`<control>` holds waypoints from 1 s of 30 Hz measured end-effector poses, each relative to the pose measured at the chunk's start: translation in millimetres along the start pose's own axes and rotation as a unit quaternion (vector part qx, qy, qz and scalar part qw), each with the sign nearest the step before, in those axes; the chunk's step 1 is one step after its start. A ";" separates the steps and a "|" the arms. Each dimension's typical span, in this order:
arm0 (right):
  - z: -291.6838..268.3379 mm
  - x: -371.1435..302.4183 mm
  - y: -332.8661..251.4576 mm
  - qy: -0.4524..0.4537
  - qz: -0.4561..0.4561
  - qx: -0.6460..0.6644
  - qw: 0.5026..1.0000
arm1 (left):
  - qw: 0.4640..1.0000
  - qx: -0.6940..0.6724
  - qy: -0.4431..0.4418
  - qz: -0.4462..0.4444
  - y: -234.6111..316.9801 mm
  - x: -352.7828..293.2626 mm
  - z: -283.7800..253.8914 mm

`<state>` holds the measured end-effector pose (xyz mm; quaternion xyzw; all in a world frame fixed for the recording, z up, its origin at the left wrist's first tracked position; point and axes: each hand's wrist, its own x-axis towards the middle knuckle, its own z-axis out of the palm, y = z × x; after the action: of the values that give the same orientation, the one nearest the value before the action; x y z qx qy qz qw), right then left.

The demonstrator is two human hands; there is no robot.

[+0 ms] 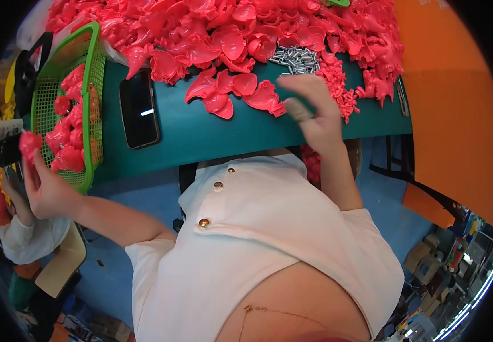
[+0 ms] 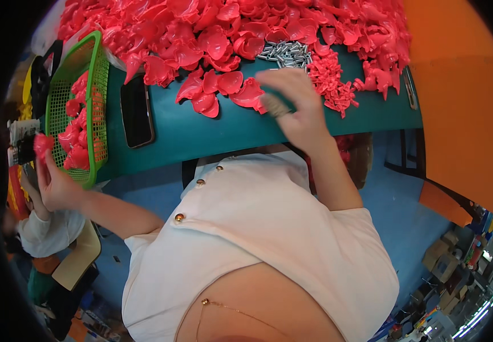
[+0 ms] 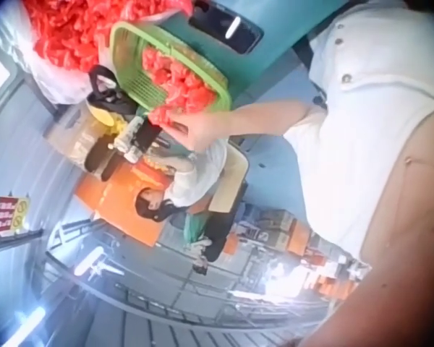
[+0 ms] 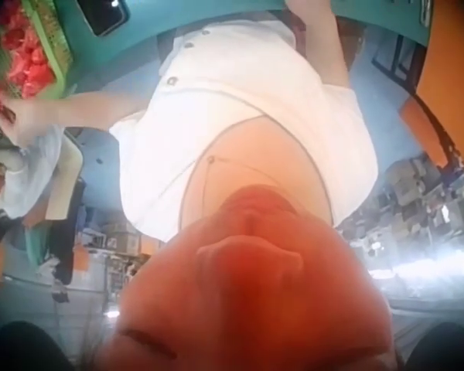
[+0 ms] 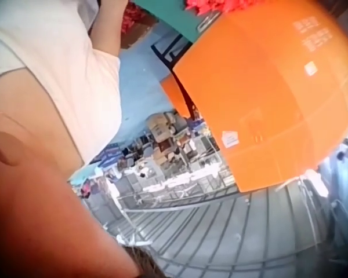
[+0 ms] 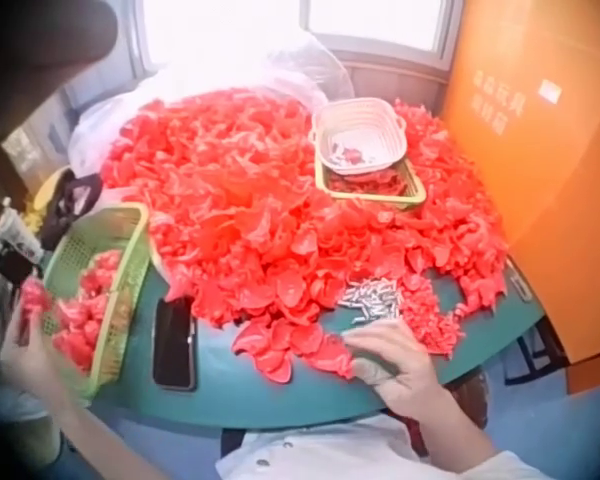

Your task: Assembling small pink plastic toy components at a factory workbench.

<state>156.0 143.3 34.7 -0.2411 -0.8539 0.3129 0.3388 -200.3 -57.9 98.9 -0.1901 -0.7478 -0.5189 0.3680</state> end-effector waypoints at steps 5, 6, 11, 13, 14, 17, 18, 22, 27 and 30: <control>16.2 3.4 -14.4 0.028 -0.006 -0.098 0.995 | 0.877 0.360 -0.311 -0.065 -46.6 9.1 -4.9; 11.9 5.9 -14.5 0.029 0.009 -0.106 0.994 | 0.877 0.361 -0.310 -0.064 -49.9 4.5 -4.1; 4.9 -1.5 -10.0 -0.061 0.026 -0.151 0.986 | 0.968 -0.008 -0.190 0.162 46.0 -60.1 11.3; 12.1 -15.3 8.5 -0.067 0.105 -0.002 0.992 | 0.859 -0.279 -0.427 -0.035 77.0 -106.0 12.8; 8.3 -14.0 7.6 -0.067 0.105 -0.003 0.992 | 0.751 -0.290 -0.588 -0.072 86.9 -116.8 13.2; -0.4 -14.6 -2.8 -0.049 0.144 0.082 0.985 | 0.388 -0.246 -0.818 -0.346 105.7 -151.0 15.6; 0.4 -16.6 -3.8 -0.026 0.230 0.222 0.947 | 0.386 -0.248 -0.819 -0.346 108.6 -159.6 17.1; 14.8 -27.6 -7.5 0.094 0.195 0.236 0.947 | 0.609 -0.250 -0.719 -0.223 102.5 -173.6 24.7; 17.1 -27.8 -6.2 0.027 0.069 0.011 0.997 | 0.890 -0.041 -0.402 0.209 87.4 -151.5 53.9; 9.7 -17.5 2.3 0.069 0.020 -0.065 0.995 | 0.856 -0.093 -0.494 0.121 60.4 -157.8 61.3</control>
<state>160.8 130.3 20.0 -0.3010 -0.8420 0.2460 0.3740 -78.0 37.2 7.7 -0.5441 -0.7504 -0.3752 -0.0095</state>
